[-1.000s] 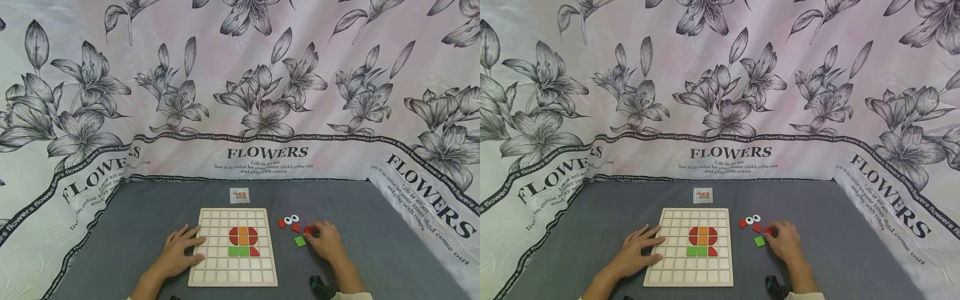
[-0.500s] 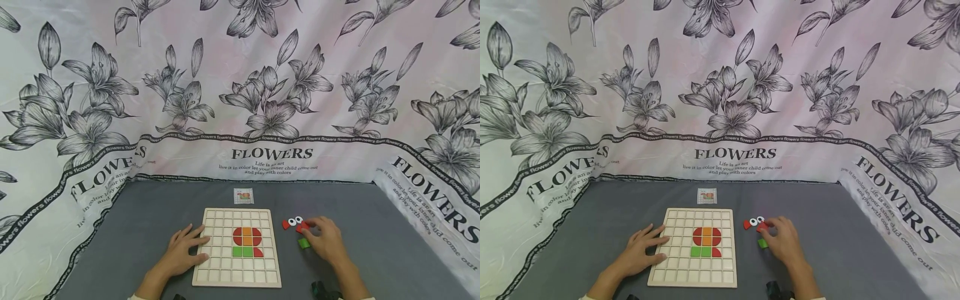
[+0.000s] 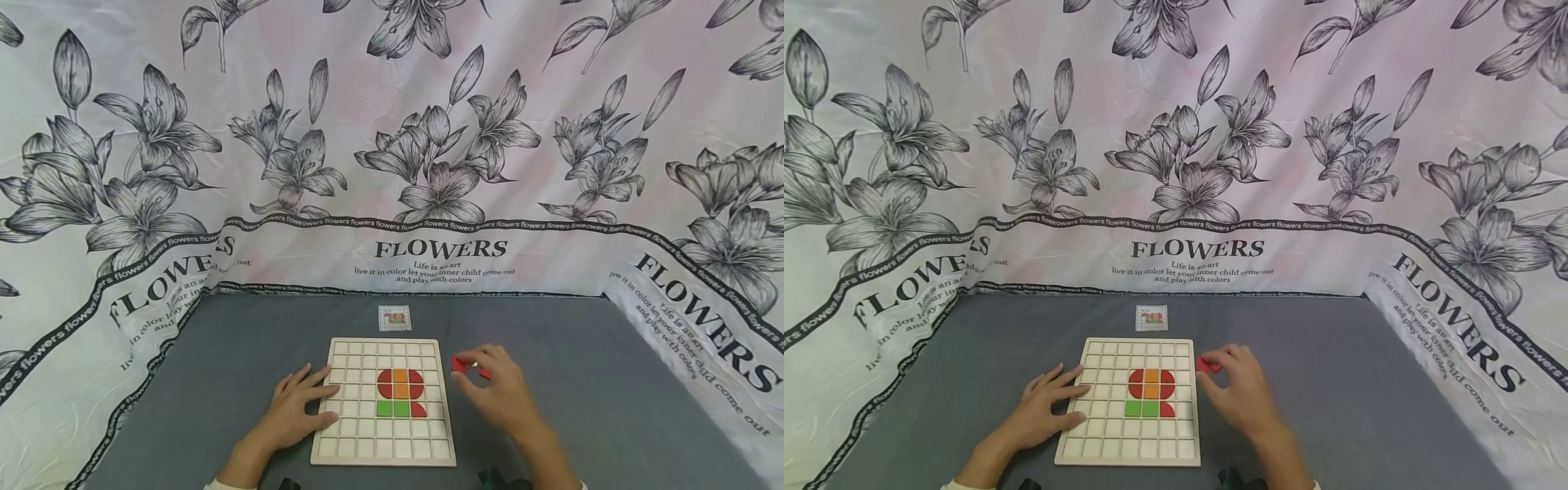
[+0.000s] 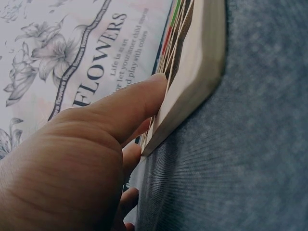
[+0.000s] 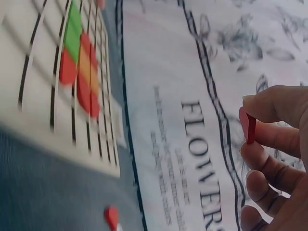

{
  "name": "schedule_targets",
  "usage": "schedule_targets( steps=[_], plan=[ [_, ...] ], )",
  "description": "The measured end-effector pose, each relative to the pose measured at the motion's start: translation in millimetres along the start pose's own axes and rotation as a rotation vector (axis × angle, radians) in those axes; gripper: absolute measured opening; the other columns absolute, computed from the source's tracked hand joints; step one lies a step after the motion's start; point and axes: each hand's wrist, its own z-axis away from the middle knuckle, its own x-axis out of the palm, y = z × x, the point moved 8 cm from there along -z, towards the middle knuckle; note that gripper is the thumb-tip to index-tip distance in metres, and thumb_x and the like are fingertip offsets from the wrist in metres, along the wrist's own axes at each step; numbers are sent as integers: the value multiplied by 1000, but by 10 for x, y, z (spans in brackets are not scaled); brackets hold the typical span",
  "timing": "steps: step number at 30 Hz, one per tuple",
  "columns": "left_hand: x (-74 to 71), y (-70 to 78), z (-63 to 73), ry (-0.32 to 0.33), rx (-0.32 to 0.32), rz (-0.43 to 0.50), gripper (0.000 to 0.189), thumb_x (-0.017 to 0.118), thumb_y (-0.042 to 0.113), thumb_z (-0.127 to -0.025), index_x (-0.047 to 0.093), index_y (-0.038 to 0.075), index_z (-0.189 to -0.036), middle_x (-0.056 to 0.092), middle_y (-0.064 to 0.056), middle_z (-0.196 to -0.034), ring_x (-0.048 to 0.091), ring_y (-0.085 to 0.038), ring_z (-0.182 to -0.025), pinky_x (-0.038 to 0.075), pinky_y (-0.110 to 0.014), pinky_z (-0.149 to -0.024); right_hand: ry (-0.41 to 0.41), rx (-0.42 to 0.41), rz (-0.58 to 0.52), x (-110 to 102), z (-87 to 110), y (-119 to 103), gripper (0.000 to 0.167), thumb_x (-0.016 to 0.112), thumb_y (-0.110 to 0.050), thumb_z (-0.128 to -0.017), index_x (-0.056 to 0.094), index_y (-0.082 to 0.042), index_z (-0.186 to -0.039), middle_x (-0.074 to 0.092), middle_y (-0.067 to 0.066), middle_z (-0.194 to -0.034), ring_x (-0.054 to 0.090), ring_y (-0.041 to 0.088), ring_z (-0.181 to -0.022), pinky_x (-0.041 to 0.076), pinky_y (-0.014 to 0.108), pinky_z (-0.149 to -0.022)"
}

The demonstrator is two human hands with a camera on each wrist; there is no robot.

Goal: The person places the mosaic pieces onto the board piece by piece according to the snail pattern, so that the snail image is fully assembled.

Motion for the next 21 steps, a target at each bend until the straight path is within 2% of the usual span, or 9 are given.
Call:
schedule_targets(
  steps=[5,10,14,21],
  plan=[
    [0,2,-4,1,-2,-1,52,73,45,-84,68,16,-126,39,-7,-150,17,-42,-141,3,-61,-108,-12,-60,-38,156,-25,-214,26,84,-5,-72,74,-13,-95,59,-12,-89,50,11,-83,47,30,-64],
    [0,7,-9,4,-2,-6,51,73,44,-83,68,16,-126,40,-7,-149,18,-41,-141,4,-62,-107,-45,-39,-76,302,-49,-355,26,84,-8,-73,75,-12,-97,60,-12,-93,50,9,-89,51,35,-69],
    [1,2,-9,6,0,5,51,74,43,-83,68,15,-126,40,-7,-149,17,-42,-141,4,-61,-108,-72,-16,-117,414,-56,-436,26,84,-11,-75,75,-12,-99,59,-13,-95,49,8,-91,50,33,-71],
    [6,-18,-2,1,-2,12,51,74,42,-83,67,15,-126,38,-7,-150,17,-41,-141,3,-60,-108,-105,-44,-179,646,-49,-567,23,81,-8,-76,74,-9,-99,59,-11,-94,51,12,-88,49,32,-69]
  ],
)
